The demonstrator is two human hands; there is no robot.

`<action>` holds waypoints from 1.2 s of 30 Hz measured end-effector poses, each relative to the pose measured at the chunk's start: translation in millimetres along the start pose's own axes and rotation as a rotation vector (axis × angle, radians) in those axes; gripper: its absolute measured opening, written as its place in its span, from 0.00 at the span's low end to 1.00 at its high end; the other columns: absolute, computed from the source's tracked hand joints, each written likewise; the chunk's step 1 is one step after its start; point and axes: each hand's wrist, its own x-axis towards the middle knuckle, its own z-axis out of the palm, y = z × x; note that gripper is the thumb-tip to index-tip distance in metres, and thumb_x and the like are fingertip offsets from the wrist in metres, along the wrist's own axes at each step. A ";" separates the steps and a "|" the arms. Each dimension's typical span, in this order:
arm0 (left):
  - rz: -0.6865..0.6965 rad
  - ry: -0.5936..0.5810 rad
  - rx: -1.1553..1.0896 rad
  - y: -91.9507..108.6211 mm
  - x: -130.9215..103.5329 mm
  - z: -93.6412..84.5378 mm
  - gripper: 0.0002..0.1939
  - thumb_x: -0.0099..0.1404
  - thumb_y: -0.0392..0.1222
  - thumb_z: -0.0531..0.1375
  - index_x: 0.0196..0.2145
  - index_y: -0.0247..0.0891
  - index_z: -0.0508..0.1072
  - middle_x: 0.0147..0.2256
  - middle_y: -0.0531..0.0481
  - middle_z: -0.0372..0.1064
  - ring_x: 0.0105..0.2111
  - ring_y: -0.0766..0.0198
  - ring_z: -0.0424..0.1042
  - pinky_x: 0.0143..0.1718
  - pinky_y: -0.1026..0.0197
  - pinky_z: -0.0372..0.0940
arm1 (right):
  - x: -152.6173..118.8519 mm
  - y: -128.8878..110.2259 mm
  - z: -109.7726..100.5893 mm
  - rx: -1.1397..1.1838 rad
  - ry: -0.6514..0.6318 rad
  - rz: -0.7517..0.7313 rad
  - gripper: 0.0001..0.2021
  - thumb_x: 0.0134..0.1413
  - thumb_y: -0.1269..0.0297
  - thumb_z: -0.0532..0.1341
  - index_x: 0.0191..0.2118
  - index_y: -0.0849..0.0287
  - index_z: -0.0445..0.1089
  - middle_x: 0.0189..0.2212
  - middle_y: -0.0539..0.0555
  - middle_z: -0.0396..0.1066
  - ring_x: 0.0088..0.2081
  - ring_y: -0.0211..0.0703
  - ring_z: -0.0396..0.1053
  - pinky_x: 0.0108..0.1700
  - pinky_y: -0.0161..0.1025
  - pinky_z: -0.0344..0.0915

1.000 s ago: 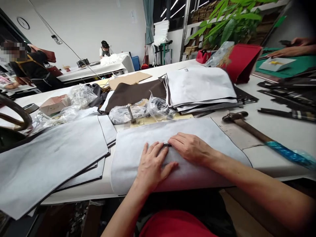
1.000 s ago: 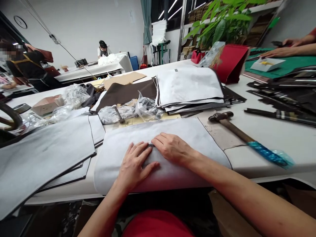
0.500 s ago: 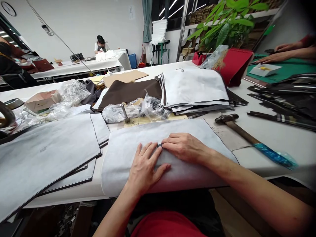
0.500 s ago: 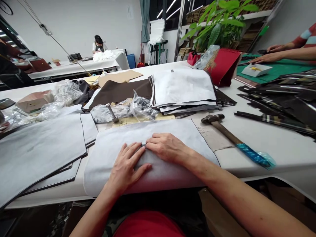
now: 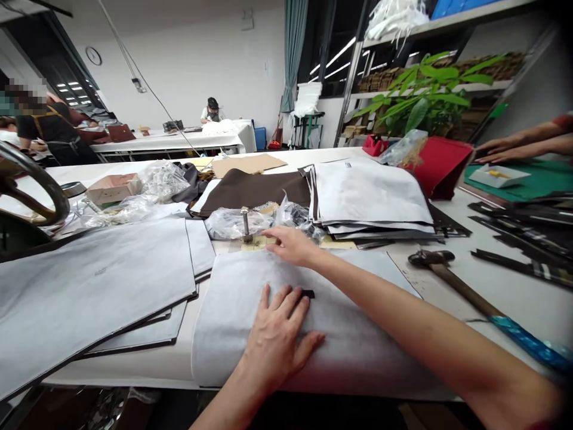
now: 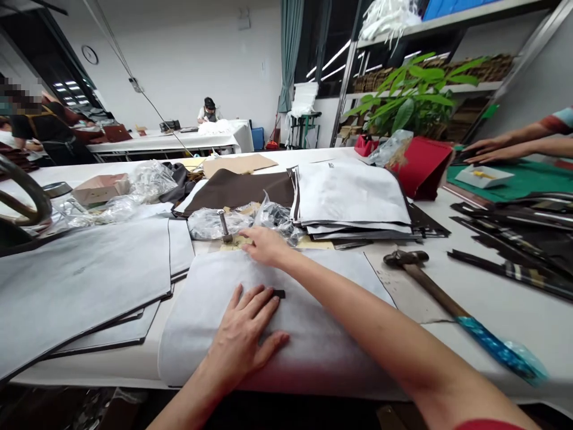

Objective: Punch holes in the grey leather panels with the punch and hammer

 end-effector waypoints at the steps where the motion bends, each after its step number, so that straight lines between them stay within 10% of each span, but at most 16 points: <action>1: -0.001 0.003 -0.003 -0.8 -0.3 0.8 0.27 0.74 0.58 0.54 0.63 0.40 0.67 0.64 0.41 0.65 0.64 0.44 0.62 0.67 0.29 0.51 | 21.8 1.4 11.9 0.003 -0.007 -0.005 0.19 0.60 0.66 0.66 0.56 0.61 0.73 0.52 0.59 0.76 0.46 0.48 0.75 0.50 0.41 0.67; 7: 0.007 0.005 -0.020 -3.6 -0.8 3.4 0.28 0.74 0.59 0.54 0.63 0.40 0.67 0.63 0.41 0.66 0.64 0.45 0.62 0.66 0.29 0.52 | 67.8 2.2 41.1 0.022 -0.044 -0.002 0.04 0.60 0.68 0.66 0.38 0.62 0.78 0.38 0.56 0.79 0.42 0.49 0.74 0.44 0.38 0.65; 15: -0.004 0.002 -0.055 -3.1 -1.1 1.6 0.27 0.74 0.57 0.55 0.62 0.39 0.69 0.64 0.41 0.65 0.65 0.44 0.61 0.67 0.28 0.50 | -55.2 -12.1 -32.7 0.202 0.119 0.156 0.11 0.65 0.60 0.62 0.48 0.56 0.76 0.39 0.51 0.79 0.37 0.42 0.74 0.39 0.37 0.67; 20: 0.000 0.018 -0.033 -2.8 -2.1 3.5 0.27 0.73 0.57 0.56 0.63 0.39 0.68 0.64 0.41 0.65 0.64 0.44 0.62 0.67 0.30 0.50 | -138.9 -9.9 -16.4 0.235 0.141 0.124 0.08 0.67 0.64 0.61 0.47 0.54 0.77 0.44 0.53 0.77 0.45 0.47 0.74 0.48 0.43 0.70; 36: -0.011 0.058 -0.098 -5.1 -4.9 5.0 0.22 0.72 0.52 0.60 0.59 0.41 0.70 0.62 0.41 0.67 0.64 0.45 0.64 0.68 0.30 0.49 | -148.2 -13.1 -3.4 -0.021 0.091 -0.031 0.06 0.70 0.67 0.57 0.45 0.57 0.71 0.43 0.56 0.75 0.45 0.48 0.70 0.49 0.46 0.68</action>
